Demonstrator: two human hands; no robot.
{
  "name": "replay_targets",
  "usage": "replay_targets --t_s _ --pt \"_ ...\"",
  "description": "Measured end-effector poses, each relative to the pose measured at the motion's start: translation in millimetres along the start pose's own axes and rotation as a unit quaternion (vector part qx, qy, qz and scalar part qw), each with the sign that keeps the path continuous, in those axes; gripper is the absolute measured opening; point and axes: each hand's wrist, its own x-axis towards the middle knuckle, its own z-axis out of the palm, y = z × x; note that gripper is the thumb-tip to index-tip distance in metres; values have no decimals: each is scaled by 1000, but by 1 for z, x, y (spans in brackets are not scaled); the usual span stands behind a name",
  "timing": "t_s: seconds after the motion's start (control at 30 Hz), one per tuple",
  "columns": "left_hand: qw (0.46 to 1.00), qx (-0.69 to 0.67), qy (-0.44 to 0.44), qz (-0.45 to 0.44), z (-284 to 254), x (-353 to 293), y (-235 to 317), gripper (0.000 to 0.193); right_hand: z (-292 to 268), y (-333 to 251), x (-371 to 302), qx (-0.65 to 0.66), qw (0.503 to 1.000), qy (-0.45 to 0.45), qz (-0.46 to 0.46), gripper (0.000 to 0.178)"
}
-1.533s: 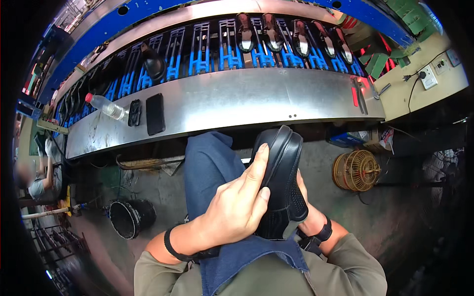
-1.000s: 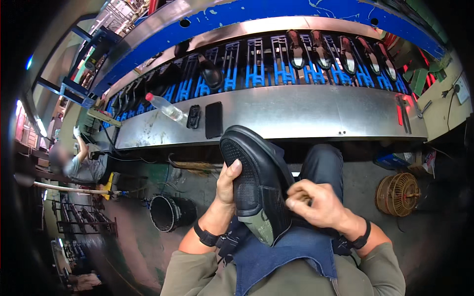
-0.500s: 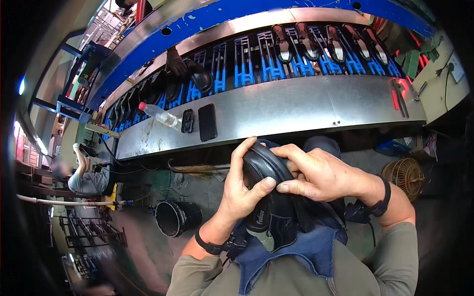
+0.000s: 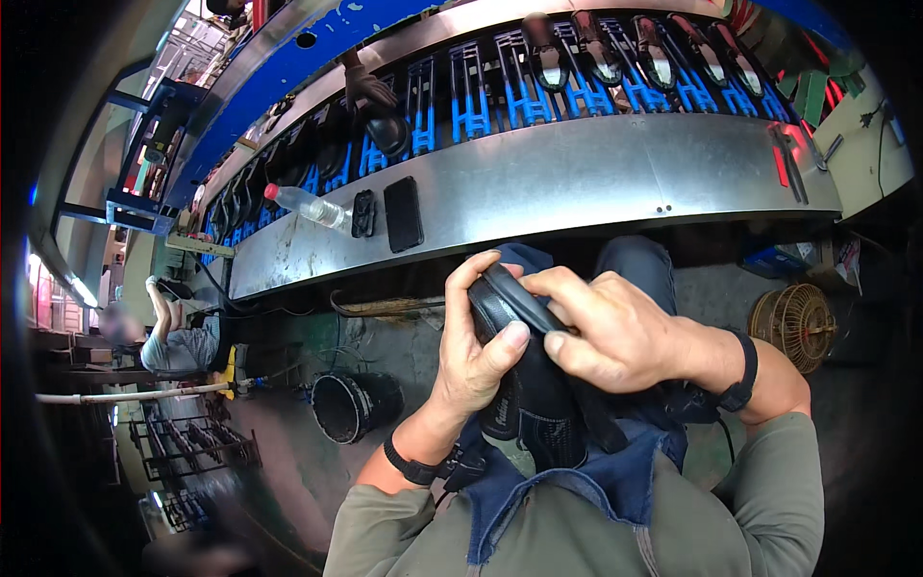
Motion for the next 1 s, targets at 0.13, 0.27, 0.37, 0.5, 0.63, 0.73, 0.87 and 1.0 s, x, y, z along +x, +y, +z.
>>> replay_targets --t_s 0.13,0.27,0.37,0.5,0.63,0.73,0.87,1.0 --pt "1000 -3 16 -12 -1 -3 -9 79 11 -14 -1 -123 991 -36 20 64" --pt "999 -14 29 -27 0 0 -11 81 -2 -3 -8 -71 985 -136 75 76" --pt "999 -2 37 -24 2 4 -16 82 -1 4 -13 44 986 -130 95 93" --pt "997 -19 51 -60 -4 1 -28 82 14 -8 -8 -121 980 -120 101 88" --pt "983 -114 80 -116 0 5 -41 87 43 -11 -33 -151 984 17 89 81" --pt "934 -329 -39 -138 -22 8 -84 79 65 -26 -81 -208 971 20 120 71" --pt "870 -437 -62 -218 -16 7 -116 63 75 -16 -112 -286 952 37 100 72" --pt "844 -380 -12 -379 -2 42 -85 60 58 26 -70 -245 958 -18 -148 75"
